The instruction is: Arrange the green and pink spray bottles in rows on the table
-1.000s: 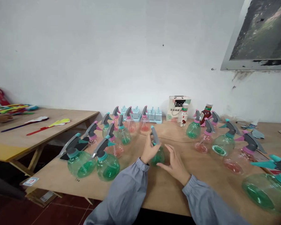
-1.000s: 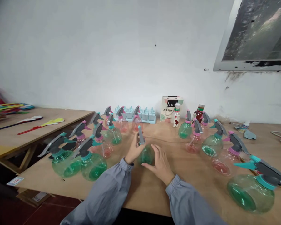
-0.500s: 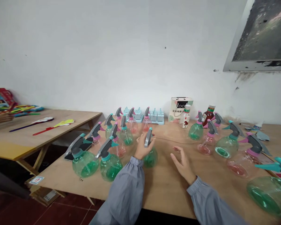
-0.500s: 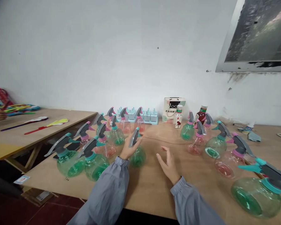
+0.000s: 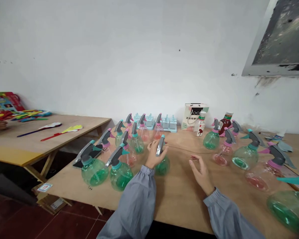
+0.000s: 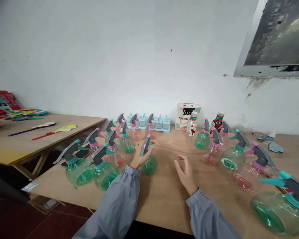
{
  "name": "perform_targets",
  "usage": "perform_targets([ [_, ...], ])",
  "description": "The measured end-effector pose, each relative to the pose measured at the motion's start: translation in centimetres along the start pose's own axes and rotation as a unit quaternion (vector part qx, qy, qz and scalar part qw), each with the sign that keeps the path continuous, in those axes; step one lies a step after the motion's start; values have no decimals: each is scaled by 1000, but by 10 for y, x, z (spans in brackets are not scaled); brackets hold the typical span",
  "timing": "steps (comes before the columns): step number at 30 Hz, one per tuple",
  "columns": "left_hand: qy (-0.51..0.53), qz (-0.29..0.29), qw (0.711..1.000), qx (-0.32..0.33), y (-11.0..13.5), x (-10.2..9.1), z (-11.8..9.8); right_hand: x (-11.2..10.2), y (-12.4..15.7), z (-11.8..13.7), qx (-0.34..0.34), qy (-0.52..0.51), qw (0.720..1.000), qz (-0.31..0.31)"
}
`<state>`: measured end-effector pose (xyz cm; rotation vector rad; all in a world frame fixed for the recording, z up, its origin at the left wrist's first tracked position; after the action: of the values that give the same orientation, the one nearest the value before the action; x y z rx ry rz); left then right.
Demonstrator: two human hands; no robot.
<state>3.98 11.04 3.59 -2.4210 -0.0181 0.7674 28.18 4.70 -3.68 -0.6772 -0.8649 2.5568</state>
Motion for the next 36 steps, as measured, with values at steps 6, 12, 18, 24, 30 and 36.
perform_targets([
  [6, -5, -29, 1000, 0, -1, -2, 6, -3, -1, -1, 1, -3, 1000, -11],
  [12, 9, -4, 1000, 18, -1, 2, 3, -3, -1, 0, -12, 3, 1000, -9],
  [18, -12, -42, 999, 13, -2, 1, 10, -10, -2, -1, -35, 40, 998, -37],
  [24, -44, -176, 980, 81, 15, -12, 3, -66, -11, -1, -80, 132, 963, -220],
  [30, -118, -229, 965, 56, 11, -11, 20, -118, -24, -25, -75, 243, 896, -364],
  [36, -93, -146, 982, -77, -48, -4, 53, -136, -42, -82, 53, 223, 907, -354],
])
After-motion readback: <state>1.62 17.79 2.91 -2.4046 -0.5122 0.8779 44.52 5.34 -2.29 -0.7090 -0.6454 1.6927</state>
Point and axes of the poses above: each hand's wrist, its own y-axis away from the middle knuckle, its own x-axis out of the palm, z = x × y, the point moved 8 cm from there along -y, towards the middle knuckle, and after that the axes turned 6 degrees about z, right-handed, at the moved point
